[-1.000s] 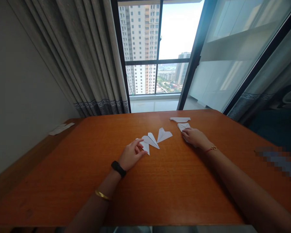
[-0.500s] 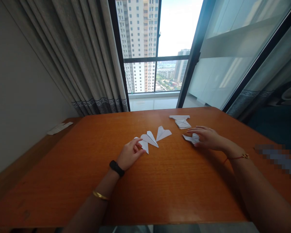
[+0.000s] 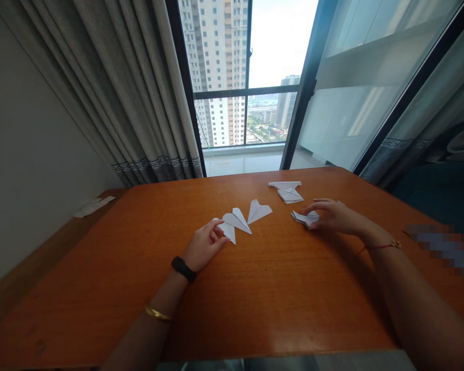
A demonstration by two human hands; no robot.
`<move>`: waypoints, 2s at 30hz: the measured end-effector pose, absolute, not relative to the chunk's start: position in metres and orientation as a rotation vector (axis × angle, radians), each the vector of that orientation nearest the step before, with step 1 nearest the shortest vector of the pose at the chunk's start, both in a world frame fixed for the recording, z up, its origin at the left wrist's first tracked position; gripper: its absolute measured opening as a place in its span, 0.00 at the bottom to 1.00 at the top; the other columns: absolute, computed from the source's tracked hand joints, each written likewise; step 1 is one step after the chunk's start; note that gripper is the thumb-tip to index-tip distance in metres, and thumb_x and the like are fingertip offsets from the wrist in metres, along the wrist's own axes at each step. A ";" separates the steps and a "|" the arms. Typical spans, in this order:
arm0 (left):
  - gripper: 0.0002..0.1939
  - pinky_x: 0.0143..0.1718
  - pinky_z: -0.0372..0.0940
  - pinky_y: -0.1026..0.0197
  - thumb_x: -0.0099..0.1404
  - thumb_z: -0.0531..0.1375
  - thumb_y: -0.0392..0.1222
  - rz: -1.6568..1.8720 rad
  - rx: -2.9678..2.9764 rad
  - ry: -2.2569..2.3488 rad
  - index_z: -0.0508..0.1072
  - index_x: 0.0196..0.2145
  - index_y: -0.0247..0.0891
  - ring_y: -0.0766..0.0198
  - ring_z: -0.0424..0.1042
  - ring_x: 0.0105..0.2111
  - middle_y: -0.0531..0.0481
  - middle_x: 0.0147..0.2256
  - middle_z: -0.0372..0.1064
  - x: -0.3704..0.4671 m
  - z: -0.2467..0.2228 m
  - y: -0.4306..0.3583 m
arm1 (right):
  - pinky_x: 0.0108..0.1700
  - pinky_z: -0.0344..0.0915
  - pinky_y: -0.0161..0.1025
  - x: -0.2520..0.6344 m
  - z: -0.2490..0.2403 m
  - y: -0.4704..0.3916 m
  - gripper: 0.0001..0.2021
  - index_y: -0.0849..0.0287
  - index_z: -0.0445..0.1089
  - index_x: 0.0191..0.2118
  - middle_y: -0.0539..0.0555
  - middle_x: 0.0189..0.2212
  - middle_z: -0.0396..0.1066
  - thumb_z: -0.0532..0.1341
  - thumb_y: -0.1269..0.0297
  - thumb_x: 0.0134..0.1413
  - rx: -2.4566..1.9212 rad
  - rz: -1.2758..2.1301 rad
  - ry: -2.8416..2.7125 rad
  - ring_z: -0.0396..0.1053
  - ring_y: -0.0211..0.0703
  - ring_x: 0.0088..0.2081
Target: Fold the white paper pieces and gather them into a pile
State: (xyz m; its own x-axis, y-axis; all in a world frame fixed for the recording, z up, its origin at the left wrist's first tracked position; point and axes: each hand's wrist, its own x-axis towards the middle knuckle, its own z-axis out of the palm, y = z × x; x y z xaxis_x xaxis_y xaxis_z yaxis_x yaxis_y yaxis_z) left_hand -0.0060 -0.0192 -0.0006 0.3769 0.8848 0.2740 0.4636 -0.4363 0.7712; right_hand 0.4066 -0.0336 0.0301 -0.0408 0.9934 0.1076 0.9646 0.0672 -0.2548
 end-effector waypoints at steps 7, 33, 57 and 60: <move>0.22 0.32 0.65 0.64 0.58 0.62 0.46 0.898 2.109 1.161 0.68 0.51 0.42 0.68 0.66 0.25 0.51 0.37 0.71 -0.006 0.001 -0.020 | 0.43 0.64 0.40 0.411 0.013 -0.022 0.15 0.55 0.76 0.37 0.53 0.39 0.75 0.63 0.65 0.37 -1.881 0.519 -2.139 0.70 0.49 0.38; 0.15 0.30 0.63 0.65 0.60 0.61 0.43 0.948 2.072 1.125 0.72 0.45 0.40 0.68 0.65 0.26 0.51 0.34 0.71 -0.005 -0.003 -0.020 | 0.55 0.62 0.49 0.398 -0.006 0.061 0.18 0.61 0.74 0.47 0.61 0.49 0.71 0.53 0.68 0.53 -1.985 0.265 -2.221 0.68 0.56 0.51; 0.17 0.37 0.61 0.57 0.62 0.54 0.54 0.413 2.285 1.869 0.73 0.35 0.37 0.53 0.69 0.38 0.41 0.37 0.70 0.013 0.015 -0.014 | 0.49 0.56 0.47 0.201 0.003 -0.025 0.17 0.58 0.71 0.42 0.59 0.40 0.72 0.57 0.51 0.56 -1.767 -0.086 -2.299 0.64 0.53 0.46; 0.28 0.41 0.61 0.53 0.58 0.55 0.63 0.321 2.211 2.145 0.72 0.40 0.32 0.45 0.67 0.45 0.34 0.41 0.69 0.030 0.014 -0.018 | 0.43 0.60 0.42 0.188 -0.001 -0.026 0.10 0.61 0.68 0.42 0.60 0.37 0.72 0.52 0.65 0.61 -1.828 -0.159 -2.328 0.68 0.49 0.41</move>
